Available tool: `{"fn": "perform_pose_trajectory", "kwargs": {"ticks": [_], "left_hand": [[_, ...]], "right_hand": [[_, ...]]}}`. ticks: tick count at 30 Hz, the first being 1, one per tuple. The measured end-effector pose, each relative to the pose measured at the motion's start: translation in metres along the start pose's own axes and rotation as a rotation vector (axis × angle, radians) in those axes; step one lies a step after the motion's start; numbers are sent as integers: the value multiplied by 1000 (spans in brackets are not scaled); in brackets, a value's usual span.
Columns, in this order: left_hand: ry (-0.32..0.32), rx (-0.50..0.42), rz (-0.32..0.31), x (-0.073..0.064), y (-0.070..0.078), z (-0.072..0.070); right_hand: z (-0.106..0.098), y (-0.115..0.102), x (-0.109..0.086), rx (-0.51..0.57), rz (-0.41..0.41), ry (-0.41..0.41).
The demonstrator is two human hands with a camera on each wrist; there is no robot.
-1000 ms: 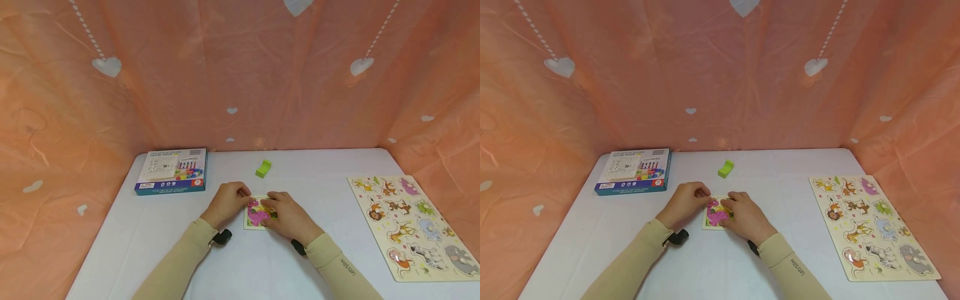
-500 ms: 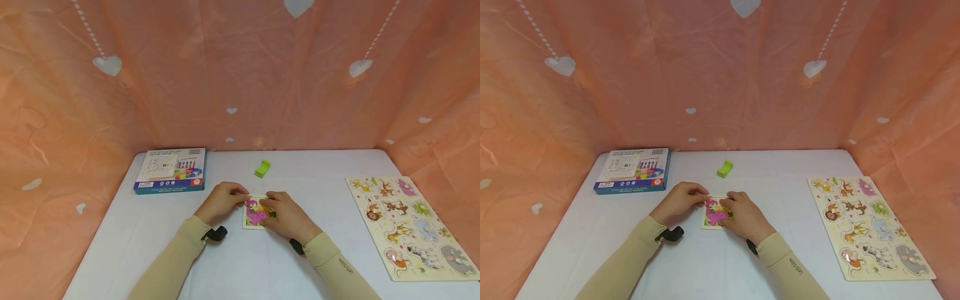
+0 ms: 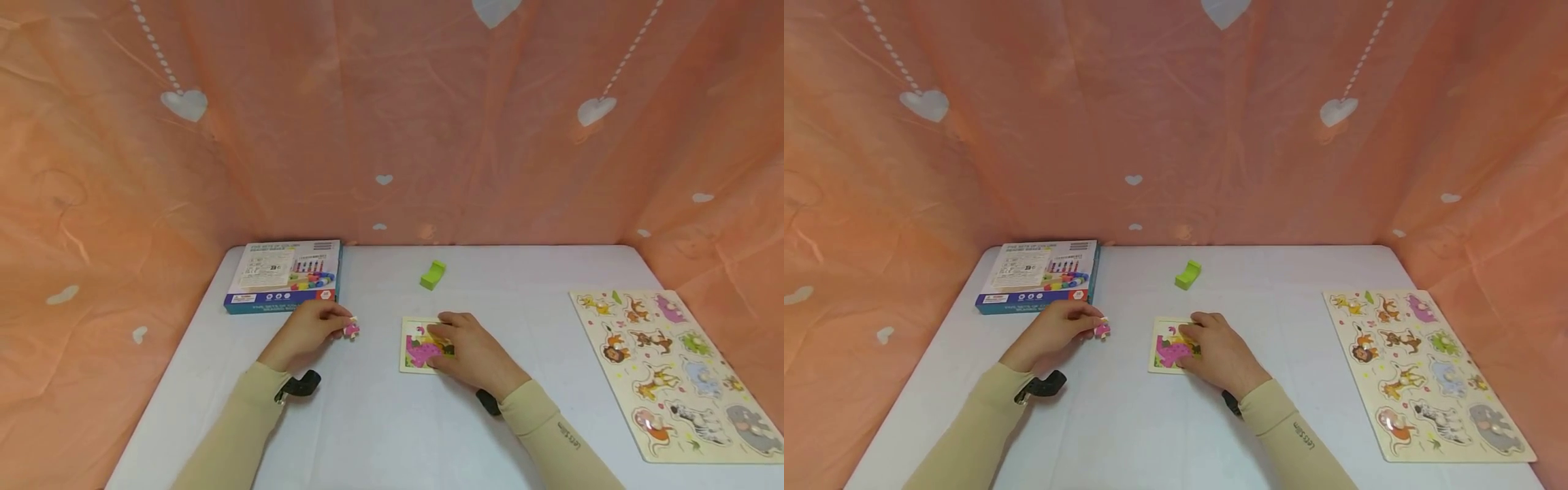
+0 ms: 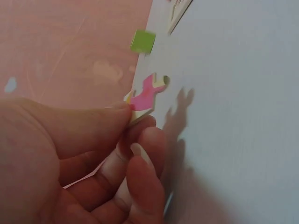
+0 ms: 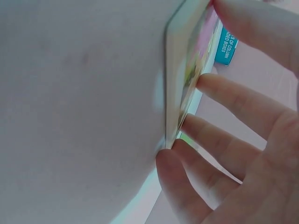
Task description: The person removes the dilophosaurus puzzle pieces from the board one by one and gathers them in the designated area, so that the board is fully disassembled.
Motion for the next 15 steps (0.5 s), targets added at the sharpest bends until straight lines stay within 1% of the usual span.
{"fn": "perform_pose_trajectory", "kwargs": {"ticks": [3, 6, 11, 15], "left_hand": [[9, 22, -25, -4, -3, -10], [11, 21, -63, -7, -5, -16], [20, 30, -107, -7, -7, -17], [41, 48, -119, -6, -9, -16]], "right_hand": [[1, 1, 0, 5, -3, -11], [1, 2, 1, -9, -8, -19], [1, 4, 1, -10, -16, -26], [0, 5, 1, -11, -16, -22]]}}
Point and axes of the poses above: each hand's wrist, its own x-axis towards the middle knuckle, its own z-axis out of the palm, y = z × x, the point moved 3 cm from there along x, towards the middle knuckle, and after that the axes turned 13 degrees about -x, right-handed, at the moved point
